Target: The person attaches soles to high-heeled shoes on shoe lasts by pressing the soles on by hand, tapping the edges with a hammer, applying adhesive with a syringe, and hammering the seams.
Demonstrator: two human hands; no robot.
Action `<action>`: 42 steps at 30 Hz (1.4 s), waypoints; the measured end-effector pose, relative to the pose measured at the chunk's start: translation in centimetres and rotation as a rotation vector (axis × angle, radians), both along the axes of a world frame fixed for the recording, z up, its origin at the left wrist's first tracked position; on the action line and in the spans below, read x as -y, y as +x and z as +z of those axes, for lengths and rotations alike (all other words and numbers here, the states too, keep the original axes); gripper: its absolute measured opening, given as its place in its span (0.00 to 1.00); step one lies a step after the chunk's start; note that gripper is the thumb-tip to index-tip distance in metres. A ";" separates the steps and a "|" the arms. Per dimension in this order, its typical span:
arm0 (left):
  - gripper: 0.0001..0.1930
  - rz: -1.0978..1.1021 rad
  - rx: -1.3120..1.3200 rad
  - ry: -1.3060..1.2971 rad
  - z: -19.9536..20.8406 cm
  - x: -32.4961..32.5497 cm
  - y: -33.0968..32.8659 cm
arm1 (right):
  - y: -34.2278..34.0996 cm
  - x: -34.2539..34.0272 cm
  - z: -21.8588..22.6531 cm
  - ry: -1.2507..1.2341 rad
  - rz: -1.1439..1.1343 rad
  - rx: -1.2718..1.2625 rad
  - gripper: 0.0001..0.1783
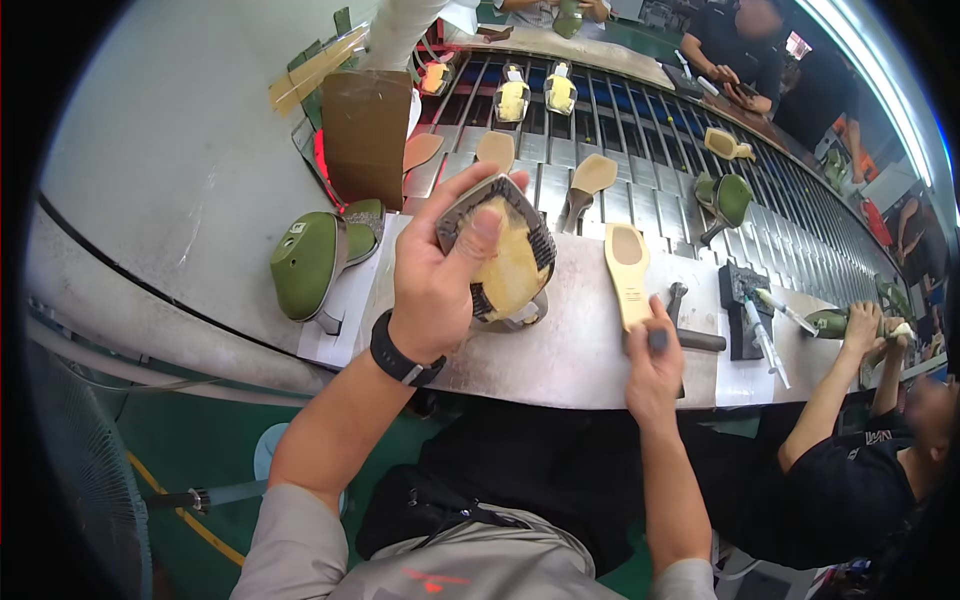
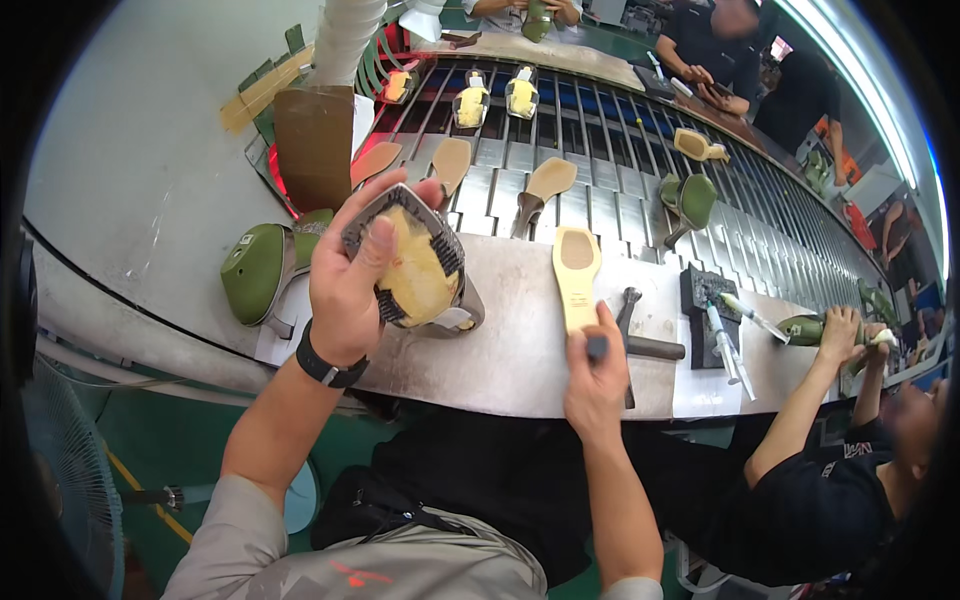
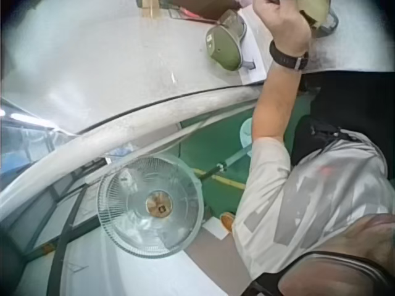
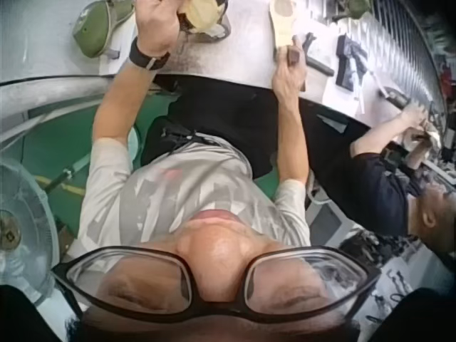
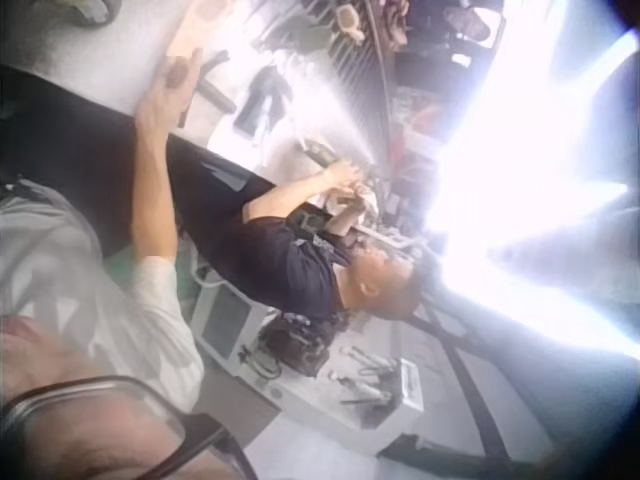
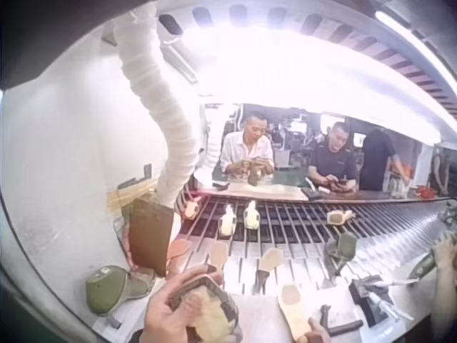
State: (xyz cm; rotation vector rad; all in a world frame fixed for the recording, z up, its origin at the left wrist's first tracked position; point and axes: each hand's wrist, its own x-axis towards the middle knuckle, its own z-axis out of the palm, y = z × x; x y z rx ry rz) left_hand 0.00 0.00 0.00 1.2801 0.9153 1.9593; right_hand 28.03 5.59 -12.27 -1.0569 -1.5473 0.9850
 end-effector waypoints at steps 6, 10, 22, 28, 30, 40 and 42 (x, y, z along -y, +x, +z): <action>0.24 -0.214 0.149 -0.022 0.9 -0.4 0.4 | 7.3 13.4 1.4 -0.415 0.151 -0.713 0.41; 0.22 -0.312 0.224 -0.119 3.5 -0.1 1.9 | 6.8 14.8 -0.2 -0.771 0.314 -0.675 0.34; 0.29 -0.592 0.020 -0.082 2.3 2.0 5.2 | -1.2 12.3 10.0 -0.191 0.580 -0.508 0.17; 0.30 -0.643 0.062 -0.105 1.8 2.3 3.8 | -4.9 10.5 11.9 -0.311 0.575 -0.444 0.20; 0.35 -0.698 0.163 -0.113 1.7 2.3 3.5 | -4.6 9.7 10.5 -0.248 0.622 -0.247 0.23; 0.40 -0.654 -0.047 -0.077 1.2 2.8 2.7 | -6.2 10.5 9.9 -0.157 0.517 -0.393 0.12; 0.41 -0.657 -0.042 -0.077 1.1 3.0 2.5 | -6.2 10.5 10.0 -0.175 0.548 -0.399 0.12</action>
